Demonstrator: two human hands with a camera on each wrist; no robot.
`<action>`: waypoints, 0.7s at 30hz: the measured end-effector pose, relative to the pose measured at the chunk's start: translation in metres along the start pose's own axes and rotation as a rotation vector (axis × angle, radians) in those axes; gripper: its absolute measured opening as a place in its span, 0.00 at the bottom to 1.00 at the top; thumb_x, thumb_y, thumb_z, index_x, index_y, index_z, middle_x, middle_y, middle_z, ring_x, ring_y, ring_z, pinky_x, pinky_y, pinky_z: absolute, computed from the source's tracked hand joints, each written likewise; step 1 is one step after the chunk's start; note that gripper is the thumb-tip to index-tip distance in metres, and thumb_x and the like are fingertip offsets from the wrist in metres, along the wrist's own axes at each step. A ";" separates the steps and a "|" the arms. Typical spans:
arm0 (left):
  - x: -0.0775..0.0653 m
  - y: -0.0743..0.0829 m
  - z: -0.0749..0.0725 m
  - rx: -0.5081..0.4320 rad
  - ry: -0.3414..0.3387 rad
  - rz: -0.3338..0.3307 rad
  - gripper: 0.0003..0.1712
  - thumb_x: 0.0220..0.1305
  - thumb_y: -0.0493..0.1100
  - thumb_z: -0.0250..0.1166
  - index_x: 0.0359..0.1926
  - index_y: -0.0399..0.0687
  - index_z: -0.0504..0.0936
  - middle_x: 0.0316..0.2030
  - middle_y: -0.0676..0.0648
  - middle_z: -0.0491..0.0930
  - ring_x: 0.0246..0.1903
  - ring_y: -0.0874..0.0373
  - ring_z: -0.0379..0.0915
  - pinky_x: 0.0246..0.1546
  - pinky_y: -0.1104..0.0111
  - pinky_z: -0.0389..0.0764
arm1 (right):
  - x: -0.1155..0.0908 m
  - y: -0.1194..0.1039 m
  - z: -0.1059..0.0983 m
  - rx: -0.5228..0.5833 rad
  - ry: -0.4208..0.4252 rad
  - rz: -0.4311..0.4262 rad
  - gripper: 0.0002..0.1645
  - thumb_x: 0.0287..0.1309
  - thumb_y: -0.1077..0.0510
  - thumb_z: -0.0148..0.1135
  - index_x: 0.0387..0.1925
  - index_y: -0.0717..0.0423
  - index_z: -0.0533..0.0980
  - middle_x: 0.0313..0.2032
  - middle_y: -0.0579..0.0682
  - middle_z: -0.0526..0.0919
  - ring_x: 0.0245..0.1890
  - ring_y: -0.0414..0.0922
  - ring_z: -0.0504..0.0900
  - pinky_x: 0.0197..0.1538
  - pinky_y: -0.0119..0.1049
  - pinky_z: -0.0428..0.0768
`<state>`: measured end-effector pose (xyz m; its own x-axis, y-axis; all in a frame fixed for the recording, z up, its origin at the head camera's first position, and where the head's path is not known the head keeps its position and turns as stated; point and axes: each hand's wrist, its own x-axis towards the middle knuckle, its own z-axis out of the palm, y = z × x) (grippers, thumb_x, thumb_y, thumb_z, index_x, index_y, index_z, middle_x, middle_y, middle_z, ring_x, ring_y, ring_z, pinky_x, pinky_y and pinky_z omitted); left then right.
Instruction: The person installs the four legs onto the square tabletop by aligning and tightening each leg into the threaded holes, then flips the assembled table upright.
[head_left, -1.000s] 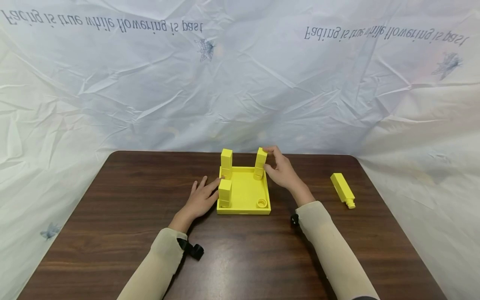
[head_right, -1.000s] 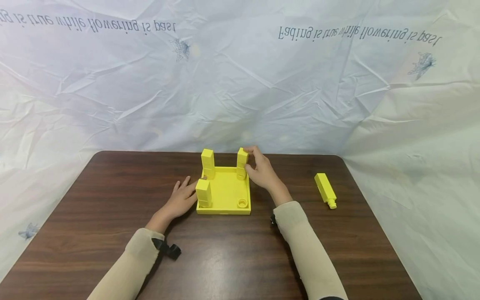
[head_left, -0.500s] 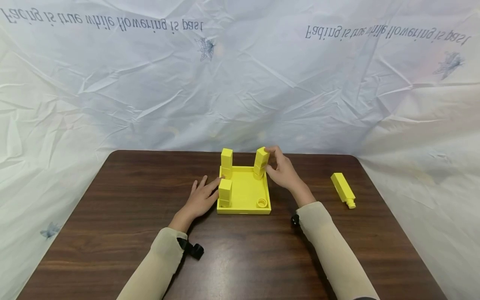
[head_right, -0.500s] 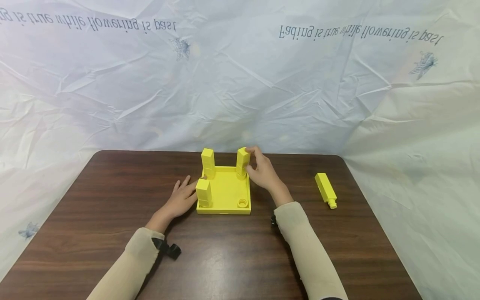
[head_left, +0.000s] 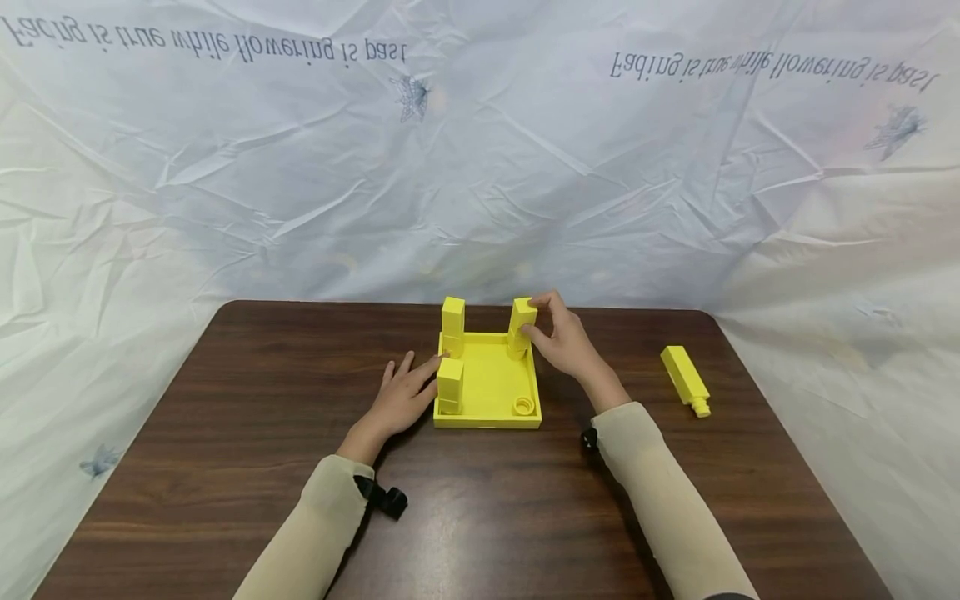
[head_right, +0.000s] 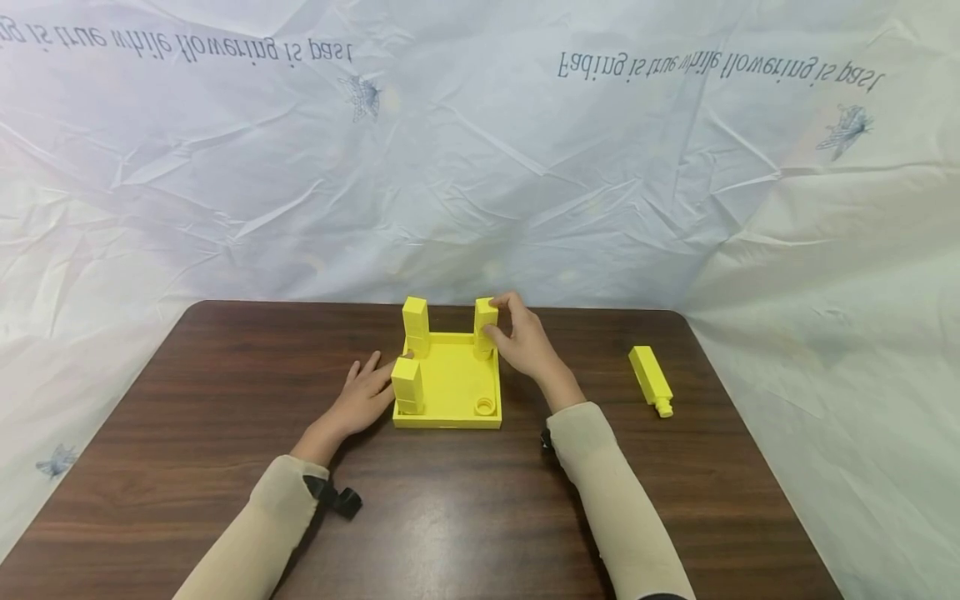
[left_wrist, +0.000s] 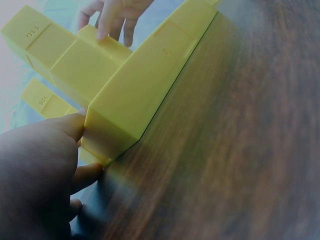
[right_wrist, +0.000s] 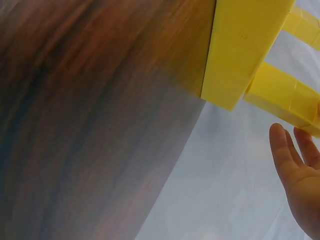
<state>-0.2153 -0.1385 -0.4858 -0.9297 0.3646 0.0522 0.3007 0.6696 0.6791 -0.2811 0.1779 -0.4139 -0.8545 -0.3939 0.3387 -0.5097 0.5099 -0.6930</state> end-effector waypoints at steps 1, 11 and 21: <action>0.000 0.000 0.000 0.001 -0.001 -0.002 0.33 0.86 0.56 0.47 0.84 0.56 0.59 0.80 0.44 0.61 0.83 0.37 0.32 0.78 0.39 0.25 | 0.000 0.000 0.000 0.002 0.003 0.000 0.22 0.76 0.62 0.62 0.63 0.59 0.65 0.66 0.66 0.73 0.69 0.63 0.73 0.66 0.63 0.74; 0.000 0.000 0.000 0.007 -0.006 -0.011 0.33 0.86 0.57 0.48 0.84 0.57 0.58 0.80 0.44 0.60 0.83 0.38 0.31 0.78 0.39 0.25 | 0.002 0.001 0.002 -0.008 0.036 -0.004 0.20 0.74 0.61 0.65 0.59 0.59 0.68 0.60 0.62 0.78 0.57 0.58 0.81 0.47 0.52 0.82; 0.001 -0.001 0.000 0.005 -0.007 -0.007 0.33 0.86 0.57 0.47 0.84 0.57 0.58 0.80 0.44 0.60 0.83 0.38 0.31 0.78 0.40 0.25 | 0.001 0.000 0.003 -0.024 0.026 -0.035 0.21 0.73 0.64 0.65 0.61 0.59 0.69 0.53 0.62 0.82 0.50 0.58 0.84 0.35 0.47 0.81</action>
<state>-0.2164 -0.1386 -0.4865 -0.9305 0.3639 0.0424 0.2950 0.6755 0.6758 -0.2819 0.1749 -0.4158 -0.8381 -0.3919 0.3794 -0.5415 0.5143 -0.6650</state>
